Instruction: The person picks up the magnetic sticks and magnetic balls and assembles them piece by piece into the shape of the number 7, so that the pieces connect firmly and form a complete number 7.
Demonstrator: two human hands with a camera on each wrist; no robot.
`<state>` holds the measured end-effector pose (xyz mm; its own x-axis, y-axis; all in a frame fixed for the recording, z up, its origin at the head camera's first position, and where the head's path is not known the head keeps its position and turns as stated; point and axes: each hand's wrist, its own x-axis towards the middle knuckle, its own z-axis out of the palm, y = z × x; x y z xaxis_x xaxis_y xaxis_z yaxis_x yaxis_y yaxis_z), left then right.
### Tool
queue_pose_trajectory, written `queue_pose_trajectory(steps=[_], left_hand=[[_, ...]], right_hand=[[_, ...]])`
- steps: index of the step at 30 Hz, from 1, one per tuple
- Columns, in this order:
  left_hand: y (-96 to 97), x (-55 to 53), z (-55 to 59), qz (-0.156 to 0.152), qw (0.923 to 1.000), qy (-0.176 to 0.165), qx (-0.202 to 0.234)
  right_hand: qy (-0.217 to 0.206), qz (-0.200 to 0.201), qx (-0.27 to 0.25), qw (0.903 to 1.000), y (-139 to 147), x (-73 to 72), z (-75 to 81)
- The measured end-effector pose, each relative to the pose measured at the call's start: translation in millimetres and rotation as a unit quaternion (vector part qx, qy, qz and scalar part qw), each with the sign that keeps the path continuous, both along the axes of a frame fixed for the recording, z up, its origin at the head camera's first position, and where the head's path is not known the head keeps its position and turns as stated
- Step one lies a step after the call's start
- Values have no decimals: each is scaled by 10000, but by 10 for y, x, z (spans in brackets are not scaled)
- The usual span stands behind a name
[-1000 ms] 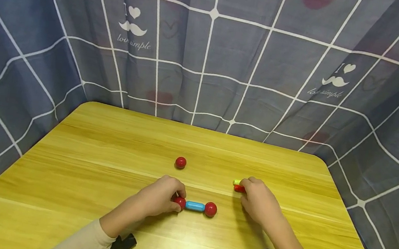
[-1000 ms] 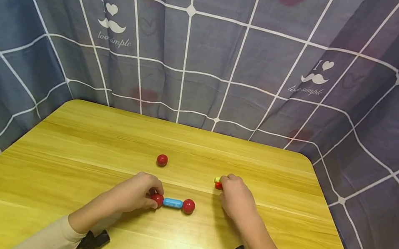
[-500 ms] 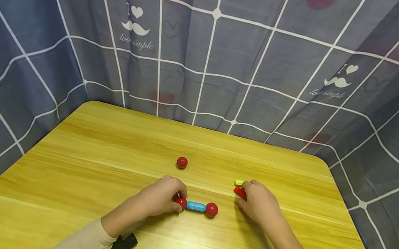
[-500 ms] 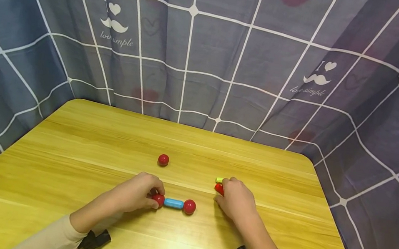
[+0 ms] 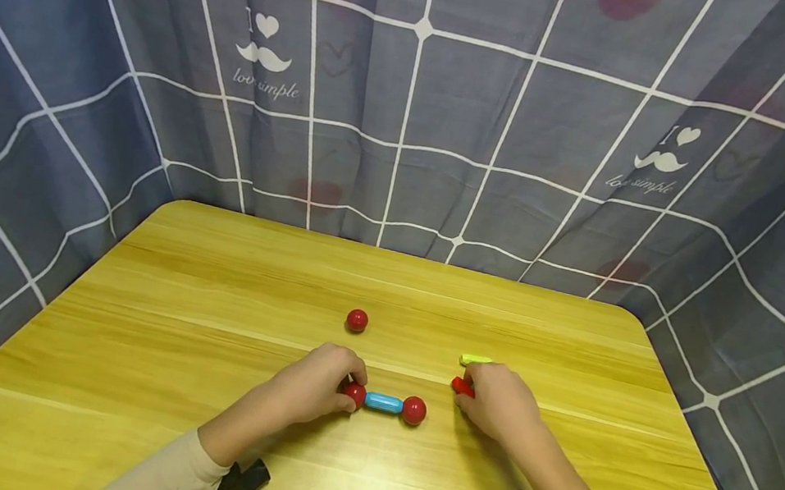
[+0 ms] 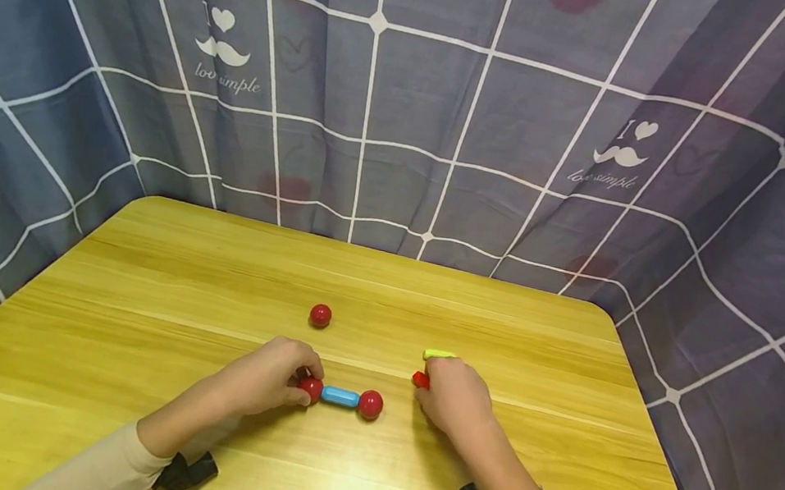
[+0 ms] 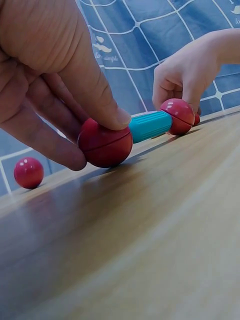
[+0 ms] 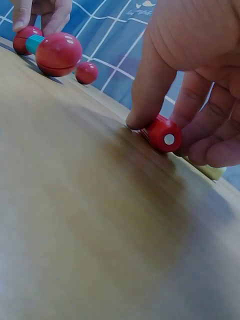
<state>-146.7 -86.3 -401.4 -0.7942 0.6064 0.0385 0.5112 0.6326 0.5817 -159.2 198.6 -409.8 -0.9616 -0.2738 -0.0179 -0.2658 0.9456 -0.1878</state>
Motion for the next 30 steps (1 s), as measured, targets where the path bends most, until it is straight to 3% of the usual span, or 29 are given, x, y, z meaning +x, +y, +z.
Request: queue_pose_trajectory(steps=[13,15,17,20,25,30], left_hand=[[-5,9,-2,18,10000,-38,29],[-9,11,-3,22,10000,-38,31],[-12,13,-8,30,10000,-40,39],[-16,10,-14,45,10000,-45,49],[-20,2,-24,2,9999,-63,117],[-30,-8,-24,5,9998,-81,166]], right_hand=[[-740,-236,-904,9929,-73,155,37],[-934,-167,-1084,9896,-80,175,37],[-1314,-73,-1461,9805,-88,203,41],[-2054,54,-2155,9546,-97,253,40],[-3163,1,-3163,8944,-123,337,12],[-3955,-96,-4024,8256,-184,407,-46]])
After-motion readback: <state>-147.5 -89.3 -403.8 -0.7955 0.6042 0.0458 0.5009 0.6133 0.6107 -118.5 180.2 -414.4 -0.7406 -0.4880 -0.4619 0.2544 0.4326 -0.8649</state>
